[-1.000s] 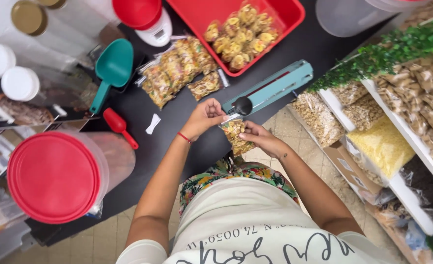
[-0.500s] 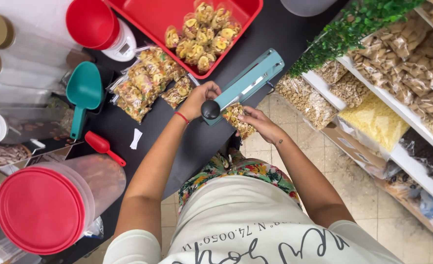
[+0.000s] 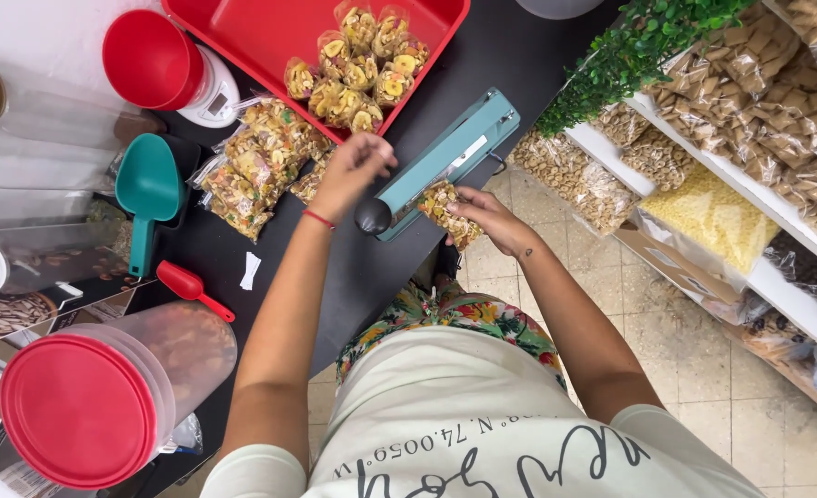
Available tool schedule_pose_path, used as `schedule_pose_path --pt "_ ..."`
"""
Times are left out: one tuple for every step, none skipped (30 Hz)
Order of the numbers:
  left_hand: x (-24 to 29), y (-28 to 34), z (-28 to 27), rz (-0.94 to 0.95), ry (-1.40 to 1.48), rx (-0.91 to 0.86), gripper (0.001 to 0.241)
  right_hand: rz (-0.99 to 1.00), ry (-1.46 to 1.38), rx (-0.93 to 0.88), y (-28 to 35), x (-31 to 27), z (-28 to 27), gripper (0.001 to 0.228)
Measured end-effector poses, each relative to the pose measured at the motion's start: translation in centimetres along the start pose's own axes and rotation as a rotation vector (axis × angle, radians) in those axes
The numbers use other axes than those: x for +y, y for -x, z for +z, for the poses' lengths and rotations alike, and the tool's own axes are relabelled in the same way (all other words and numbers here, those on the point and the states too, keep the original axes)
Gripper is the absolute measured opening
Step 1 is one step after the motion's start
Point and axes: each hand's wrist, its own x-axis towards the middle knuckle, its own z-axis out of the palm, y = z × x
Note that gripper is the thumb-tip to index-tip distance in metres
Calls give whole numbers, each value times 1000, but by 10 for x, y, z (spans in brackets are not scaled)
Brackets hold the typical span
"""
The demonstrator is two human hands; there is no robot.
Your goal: Sealing small plastic bags containing snacks using a manual heat sealer on a countertop.
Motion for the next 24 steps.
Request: schedule_pose_path --pt "24 9 4 -2 0 -2 18 1 -1 1 -3 4 -3 42" --pt "49 17 7 3 -76 18 28 7 -12 -10 -5 7 -7 41" --pt "73 25 11 7 -152 37 43 13 -22 -20 -8 10 -11 40" --pt "79 26 18 6 -151 36 43 14 -22 -20 -10 14 -13 40" --pt "85 27 24 30 -322 -2 48 18 -30 -23 -12 17 -14 40" --pt "91 29 30 56 -495 -37 55 19 -36 -31 -16 19 -15 40" --pt "88 29 34 56 -495 -34 55 19 -35 -34 -17 20 -14 40" --pt "86 29 38 70 -596 9 54 30 -58 -33 -18 20 -13 40" --pt "84 29 42 84 -696 52 53 41 -81 -33 -20 20 -12 41" --pt "83 29 42 82 -696 51 53 42 -82 -33 -22 22 -14 41" --pt "83 29 42 67 -714 79 53 45 -89 -30 -24 25 -16 40" --pt "82 30 41 49 -732 107 53 48 -96 -29 -26 28 -17 38" --pt "76 30 41 46 -732 107 53 51 -97 -31 -24 26 -16 38" --pt "69 31 40 71 -763 120 51 49 -90 -24 -24 25 -14 42" --pt "63 32 39 97 -795 133 48 47 -83 -18 -23 23 -12 45" --pt "54 31 37 95 -796 133 48 48 -84 -19 -25 26 -14 45" --pt "45 30 36 91 -800 146 48 48 -86 -20 -27 29 -15 44" --pt "37 29 35 90 -805 158 48 46 -87 -20 -29 31 -17 44" --pt "37 29 36 90 -807 156 48 45 -89 -19 -28 33 -18 44" --pt "37 29 36 101 -801 171 47 39 -85 -21 -28 34 -19 44" --pt "37 30 37 112 -796 186 46 33 -80 -22 -28 35 -20 43" --pt "37 31 37 112 -796 186 46 32 -80 -23 -27 35 -21 43" --pt "37 31 38 114 -802 187 45 26 -64 -23 -26 35 -21 43" --pt "38 32 38 116 -807 189 44 20 -47 -24 -25 34 -22 42"
